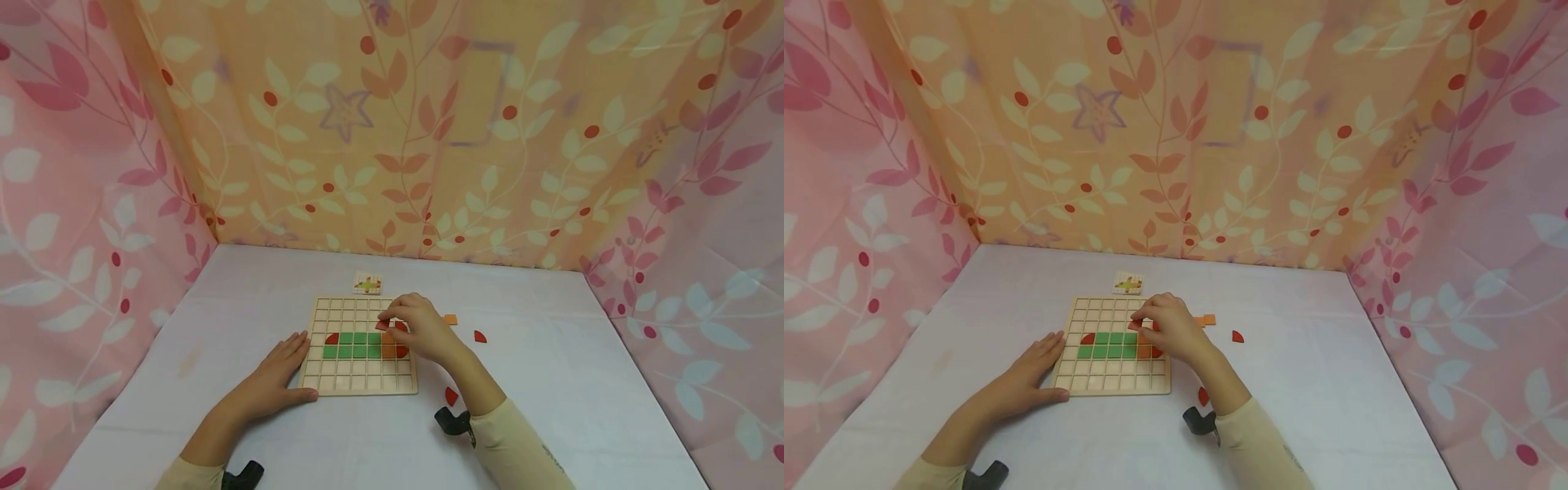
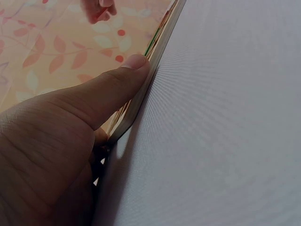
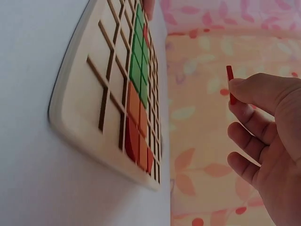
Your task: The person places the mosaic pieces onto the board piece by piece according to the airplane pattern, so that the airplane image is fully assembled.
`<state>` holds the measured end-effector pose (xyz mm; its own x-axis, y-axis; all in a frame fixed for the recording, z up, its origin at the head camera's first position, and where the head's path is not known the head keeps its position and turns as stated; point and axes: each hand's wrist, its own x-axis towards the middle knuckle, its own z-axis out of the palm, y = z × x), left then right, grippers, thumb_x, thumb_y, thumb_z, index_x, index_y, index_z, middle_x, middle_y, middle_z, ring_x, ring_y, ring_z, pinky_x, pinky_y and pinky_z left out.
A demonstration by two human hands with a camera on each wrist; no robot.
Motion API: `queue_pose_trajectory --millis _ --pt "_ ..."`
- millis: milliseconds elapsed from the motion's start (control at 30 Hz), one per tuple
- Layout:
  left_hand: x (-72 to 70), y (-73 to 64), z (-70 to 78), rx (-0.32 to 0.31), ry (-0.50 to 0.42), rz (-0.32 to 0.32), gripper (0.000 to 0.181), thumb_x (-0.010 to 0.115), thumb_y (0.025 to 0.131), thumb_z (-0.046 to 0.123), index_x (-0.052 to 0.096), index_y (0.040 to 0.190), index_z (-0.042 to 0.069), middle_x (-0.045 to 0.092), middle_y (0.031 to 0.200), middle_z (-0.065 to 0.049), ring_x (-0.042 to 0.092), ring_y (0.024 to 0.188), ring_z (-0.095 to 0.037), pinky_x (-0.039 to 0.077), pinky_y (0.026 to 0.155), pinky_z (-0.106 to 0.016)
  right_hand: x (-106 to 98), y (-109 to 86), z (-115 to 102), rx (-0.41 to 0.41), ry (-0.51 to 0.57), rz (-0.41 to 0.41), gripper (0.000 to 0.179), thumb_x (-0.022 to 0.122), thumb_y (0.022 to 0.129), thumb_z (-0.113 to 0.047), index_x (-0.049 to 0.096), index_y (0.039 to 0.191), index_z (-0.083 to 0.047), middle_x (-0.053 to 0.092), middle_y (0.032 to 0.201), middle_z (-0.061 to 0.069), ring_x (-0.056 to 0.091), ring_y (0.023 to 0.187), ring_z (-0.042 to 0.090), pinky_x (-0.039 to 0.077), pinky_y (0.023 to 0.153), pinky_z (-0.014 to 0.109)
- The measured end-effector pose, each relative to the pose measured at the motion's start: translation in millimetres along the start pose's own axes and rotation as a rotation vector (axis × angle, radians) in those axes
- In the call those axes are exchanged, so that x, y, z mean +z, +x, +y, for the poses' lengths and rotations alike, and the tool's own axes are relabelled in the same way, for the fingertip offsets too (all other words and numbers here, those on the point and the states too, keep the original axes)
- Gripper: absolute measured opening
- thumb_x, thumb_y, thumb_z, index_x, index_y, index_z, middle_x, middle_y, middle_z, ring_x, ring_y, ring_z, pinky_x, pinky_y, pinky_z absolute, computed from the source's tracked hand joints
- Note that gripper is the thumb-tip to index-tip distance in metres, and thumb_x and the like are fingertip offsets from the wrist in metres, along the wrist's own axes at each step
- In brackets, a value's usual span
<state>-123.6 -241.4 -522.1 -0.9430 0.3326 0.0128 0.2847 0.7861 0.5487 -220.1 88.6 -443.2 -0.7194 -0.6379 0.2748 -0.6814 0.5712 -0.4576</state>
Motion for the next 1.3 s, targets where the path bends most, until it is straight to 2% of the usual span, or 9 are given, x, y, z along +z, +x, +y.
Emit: queue_pose_trajectory --millis 200,600,833,1033,1300 --pt "0.2 -0.3 -1.2 0.004 0.007 -0.002 0.113 0.079 0.08 0.062 0.029 0.16 0.001 0.021 0.17 -0.013 0.015 0.158 -0.034 0.014 0.126 -0.058 19 16.0 -12 -0.043 -0.013 -0.042 0.021 0.075 0.095 -0.022 0.078 0.115 -0.021 0.067 0.108 -0.01 0.055 0.115 0.016 0.043 0.107 0.041" --pt "-1.2 0.0 -1.9 0.007 0.011 -0.004 0.112 0.074 0.081 0.068 0.029 0.161 0.003 0.021 0.17 -0.013 0.015 0.158 -0.036 0.015 0.125 -0.061 53 40.0 -42 -0.115 -0.048 -0.06 0.021 0.075 0.094 -0.029 0.078 0.114 -0.022 0.069 0.108 -0.011 0.059 0.113 0.012 0.046 0.104 0.036" --pt "-1.4 0.5 -4.0 0.019 0.009 -0.005 0.112 0.075 0.081 0.066 0.028 0.161 0.002 0.02 0.171 -0.012 0.014 0.158 -0.035 0.014 0.125 -0.06 72 51.6 -48 -0.144 -0.083 -0.105 0.022 0.075 0.094 -0.029 0.078 0.115 -0.024 0.069 0.105 -0.012 0.058 0.107 0.009 0.046 0.1 0.032" --pt "-2.3 1.3 -3.3 0.026 0.01 -0.005 0.112 0.077 0.081 0.062 0.028 0.161 0.002 0.021 0.17 -0.013 0.015 0.158 -0.035 0.015 0.125 -0.06 88 59.9 -48 -0.136 -0.102 -0.155 0.02 0.075 0.094 -0.031 0.079 0.113 -0.024 0.069 0.103 -0.012 0.058 0.102 0.006 0.046 0.1 0.03" --pt "-2.6 0.8 -2.3 0.024 0.021 -0.001 0.11 0.078 0.082 0.061 0.029 0.161 0.002 0.021 0.17 -0.013 0.015 0.158 -0.036 0.015 0.125 -0.06 100 65.3 -48 -0.097 -0.14 -0.212 0.02 0.074 0.095 -0.034 0.078 0.114 -0.028 0.068 0.108 -0.015 0.056 0.106 0.007 0.046 0.098 0.031"
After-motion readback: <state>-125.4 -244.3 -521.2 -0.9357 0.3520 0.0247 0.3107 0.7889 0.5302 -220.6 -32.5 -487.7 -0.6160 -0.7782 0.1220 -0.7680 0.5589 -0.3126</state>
